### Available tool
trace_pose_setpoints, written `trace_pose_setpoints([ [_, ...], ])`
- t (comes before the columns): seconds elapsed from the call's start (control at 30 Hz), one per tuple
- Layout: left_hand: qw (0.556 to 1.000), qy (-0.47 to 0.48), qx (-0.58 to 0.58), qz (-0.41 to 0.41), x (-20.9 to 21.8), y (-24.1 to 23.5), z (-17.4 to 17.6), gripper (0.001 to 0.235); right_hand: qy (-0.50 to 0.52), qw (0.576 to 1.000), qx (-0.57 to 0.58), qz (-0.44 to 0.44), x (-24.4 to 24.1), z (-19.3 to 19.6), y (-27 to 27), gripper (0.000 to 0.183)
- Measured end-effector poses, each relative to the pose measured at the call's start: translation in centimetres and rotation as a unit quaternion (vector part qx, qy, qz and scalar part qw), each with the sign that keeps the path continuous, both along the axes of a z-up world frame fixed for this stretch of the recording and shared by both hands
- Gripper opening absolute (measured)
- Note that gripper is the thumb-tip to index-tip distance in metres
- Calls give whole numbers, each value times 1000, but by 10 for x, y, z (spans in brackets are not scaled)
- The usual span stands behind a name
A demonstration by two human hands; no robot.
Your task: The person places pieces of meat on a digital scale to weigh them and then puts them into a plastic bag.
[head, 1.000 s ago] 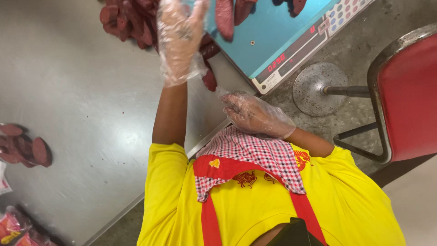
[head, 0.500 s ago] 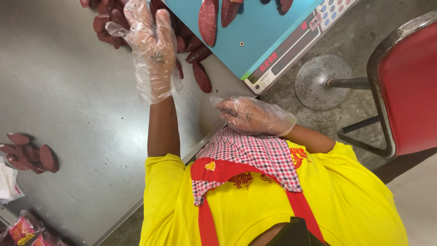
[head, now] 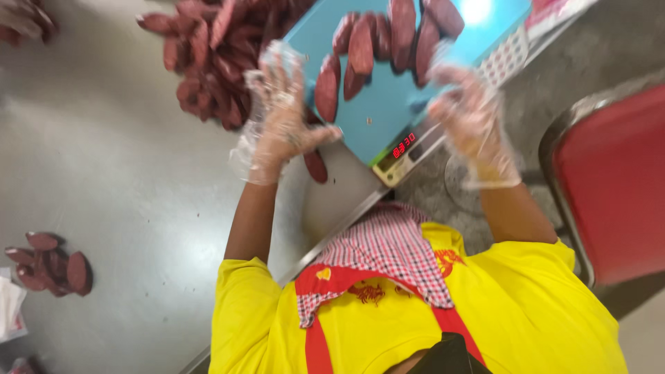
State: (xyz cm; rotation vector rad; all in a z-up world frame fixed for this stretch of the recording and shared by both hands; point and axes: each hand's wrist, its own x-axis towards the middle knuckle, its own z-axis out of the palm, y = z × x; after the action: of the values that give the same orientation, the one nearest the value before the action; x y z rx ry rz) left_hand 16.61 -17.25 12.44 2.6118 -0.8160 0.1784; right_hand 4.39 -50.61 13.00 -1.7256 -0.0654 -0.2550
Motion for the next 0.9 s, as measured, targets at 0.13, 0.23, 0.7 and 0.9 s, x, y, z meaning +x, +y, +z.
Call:
trace_pose_setpoints([
  [0.13,996,54,59,-47,14,-47,9,146,-64,958,-260,-108,92,-24,-61,95],
  [0.23,992,81,16,-96,37,-67,13,150,-47,916,-395,-44,133,-34,-74,100],
  [0.7,977,-76,-122,155,14,-30,-42,74,-188,916,-272,230,168,0,80,89],
  [0.9,645,148,-749,36,-2,-41,-92,80,-204,910,-232,277,144,9,154,87],
])
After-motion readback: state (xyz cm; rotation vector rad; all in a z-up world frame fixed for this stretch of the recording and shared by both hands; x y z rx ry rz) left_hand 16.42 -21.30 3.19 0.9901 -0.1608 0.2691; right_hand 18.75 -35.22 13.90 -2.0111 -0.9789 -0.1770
